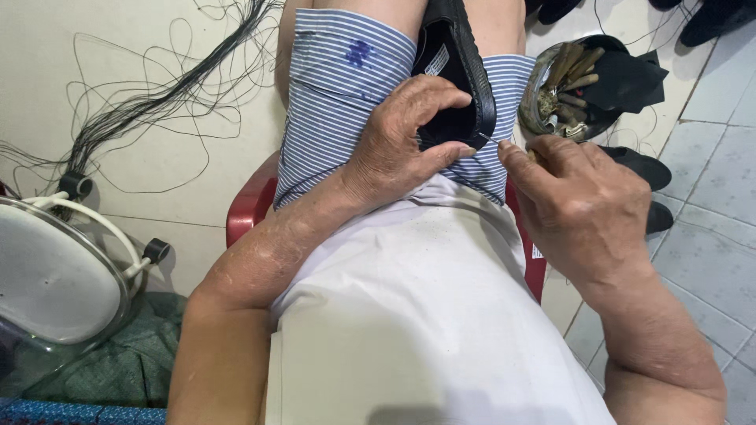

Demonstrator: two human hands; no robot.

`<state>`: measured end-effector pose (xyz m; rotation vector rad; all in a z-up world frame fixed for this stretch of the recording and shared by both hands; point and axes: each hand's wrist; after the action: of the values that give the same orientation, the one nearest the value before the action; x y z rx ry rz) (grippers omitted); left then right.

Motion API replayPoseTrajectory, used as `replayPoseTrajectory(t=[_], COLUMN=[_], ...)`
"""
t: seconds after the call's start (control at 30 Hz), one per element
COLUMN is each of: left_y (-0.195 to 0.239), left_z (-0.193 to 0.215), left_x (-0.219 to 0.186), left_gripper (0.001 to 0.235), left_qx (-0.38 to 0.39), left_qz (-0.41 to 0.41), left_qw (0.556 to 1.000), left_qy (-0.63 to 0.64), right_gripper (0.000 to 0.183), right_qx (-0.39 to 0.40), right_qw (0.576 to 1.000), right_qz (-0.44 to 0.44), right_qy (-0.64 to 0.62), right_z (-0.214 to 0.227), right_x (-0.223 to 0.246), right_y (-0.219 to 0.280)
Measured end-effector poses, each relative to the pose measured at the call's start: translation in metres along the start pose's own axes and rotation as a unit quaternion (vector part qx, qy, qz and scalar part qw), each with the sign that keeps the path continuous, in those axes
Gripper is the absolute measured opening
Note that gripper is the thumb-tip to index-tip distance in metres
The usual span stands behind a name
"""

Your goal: The person sits on the floor and sews a black slip-on shoe resting on their lap using a needle and thread. They repeatedly push the needle through the shoe's edge and pull the thread to stitch the sole.

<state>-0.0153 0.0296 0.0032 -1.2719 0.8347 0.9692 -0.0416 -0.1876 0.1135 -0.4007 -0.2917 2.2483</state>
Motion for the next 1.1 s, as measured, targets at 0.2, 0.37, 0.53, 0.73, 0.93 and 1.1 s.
replayPoseTrajectory(t=[0.2,0.37,0.53,0.73,0.93,1.1], left_y=[0.004,0.002,0.003,0.003,-0.003,-0.005], left_z=[-0.004,-0.002,0.001,0.007,0.027,0.037], left_x=[0.006,0.013,0.023,0.000,-0.031,-0.032], left_gripper=[0.047,0.048,0.049,0.045,0.010,0.014], left_qx=[0.002,-0.002,0.006,0.006,0.011,0.011], left_qz=[0.000,0.002,-0.011,-0.123,-0.085,0.275], left_qw=[1.000,1.000,1.000,0.986,0.996,0.892], left_qy=[-0.004,0.010,0.027,-0.112,-0.030,0.358], right_gripper=[0.019,0.015,0.007,0.009,0.007,0.005], right_qx=[0.063,0.060,-0.016,-0.054,-0.041,-0.013], right_qw=[0.992,0.996,0.998,0.982,0.989,0.987], right_qz=[0.080,0.062,0.055,0.001,-0.022,-0.031], right_qy=[0.081,0.023,-0.021,-0.181,-0.144,-0.159], right_z=[0.011,-0.009,-0.032,-0.029,-0.033,-0.031], right_x=[-0.003,-0.002,0.008,0.007,0.004,0.000], right_y=[-0.019,-0.018,-0.023,-0.012,-0.003,-0.004])
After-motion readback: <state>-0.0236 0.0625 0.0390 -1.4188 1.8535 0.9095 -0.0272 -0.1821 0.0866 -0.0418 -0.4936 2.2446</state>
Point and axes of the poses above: each hand's wrist, its own y-axis away from the middle knuckle, its own z-axis out of the back of the hand, x = y × z, and after that the axes turned 11 degrees about -x, right-handed
